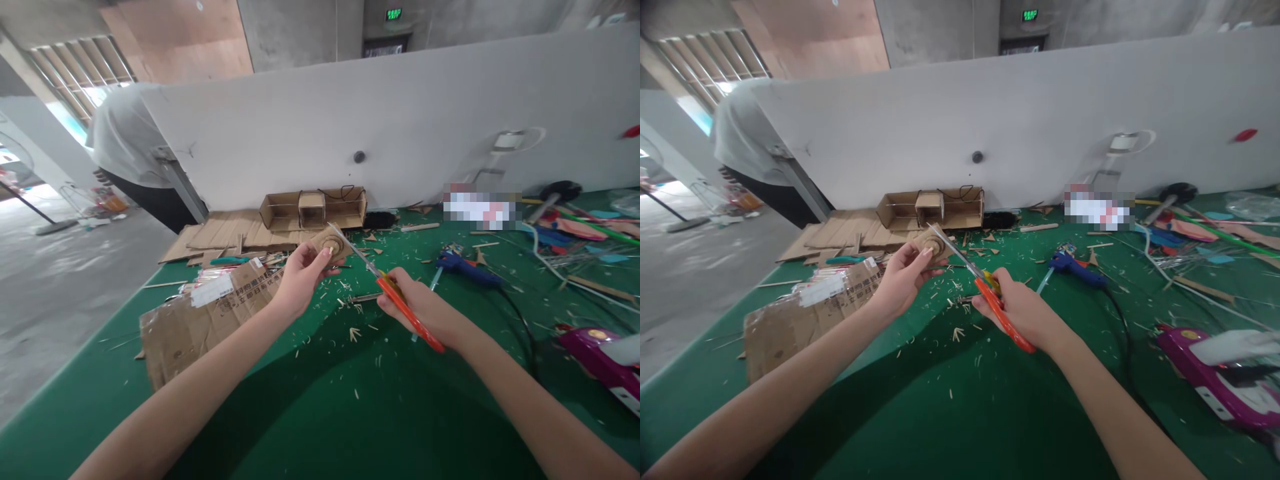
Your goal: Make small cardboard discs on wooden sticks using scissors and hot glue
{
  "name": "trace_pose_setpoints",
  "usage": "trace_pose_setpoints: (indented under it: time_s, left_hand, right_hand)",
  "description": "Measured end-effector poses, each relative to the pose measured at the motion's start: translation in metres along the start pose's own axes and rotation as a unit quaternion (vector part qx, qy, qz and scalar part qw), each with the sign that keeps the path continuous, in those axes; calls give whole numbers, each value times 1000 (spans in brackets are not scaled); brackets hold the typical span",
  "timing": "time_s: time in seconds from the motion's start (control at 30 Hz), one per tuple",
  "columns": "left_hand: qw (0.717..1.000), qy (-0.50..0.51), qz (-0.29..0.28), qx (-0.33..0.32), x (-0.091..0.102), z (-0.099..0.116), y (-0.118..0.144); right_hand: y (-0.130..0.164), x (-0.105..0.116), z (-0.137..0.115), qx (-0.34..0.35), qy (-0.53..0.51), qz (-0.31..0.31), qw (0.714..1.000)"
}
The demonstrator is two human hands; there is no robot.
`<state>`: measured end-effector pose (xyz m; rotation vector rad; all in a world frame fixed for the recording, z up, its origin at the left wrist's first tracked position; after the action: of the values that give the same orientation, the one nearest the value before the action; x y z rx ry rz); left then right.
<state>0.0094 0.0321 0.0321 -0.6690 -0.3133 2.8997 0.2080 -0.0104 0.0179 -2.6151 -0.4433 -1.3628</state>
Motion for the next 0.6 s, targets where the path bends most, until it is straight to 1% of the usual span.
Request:
trace_pose_setpoints:
  time_s: [0.17,0.37,0.6]
  left_hand:
    - [1000,4,18,-2,-2,4,2]
    - [1000,-5,-13,-5,-2,4,1]
    - [1000,-12,-1,-2,-1,4,1]
  right_hand:
    - [1,1,-1,0,7,-2,1000]
    - [2,3,-2,6,4,-1,1000]
    - [1,0,1,-1,32,5,999]
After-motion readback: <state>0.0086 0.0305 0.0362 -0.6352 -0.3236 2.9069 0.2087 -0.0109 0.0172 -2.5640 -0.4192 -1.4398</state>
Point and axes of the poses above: each hand's wrist, its own y-axis away from the middle knuckle, its own x-axis out of the back of the hand, z = x × y, the point moved 4 cm from there along -y, towards the middle knuckle, and after that the axes turned 5 degrees about y, right-handed, at the moved point
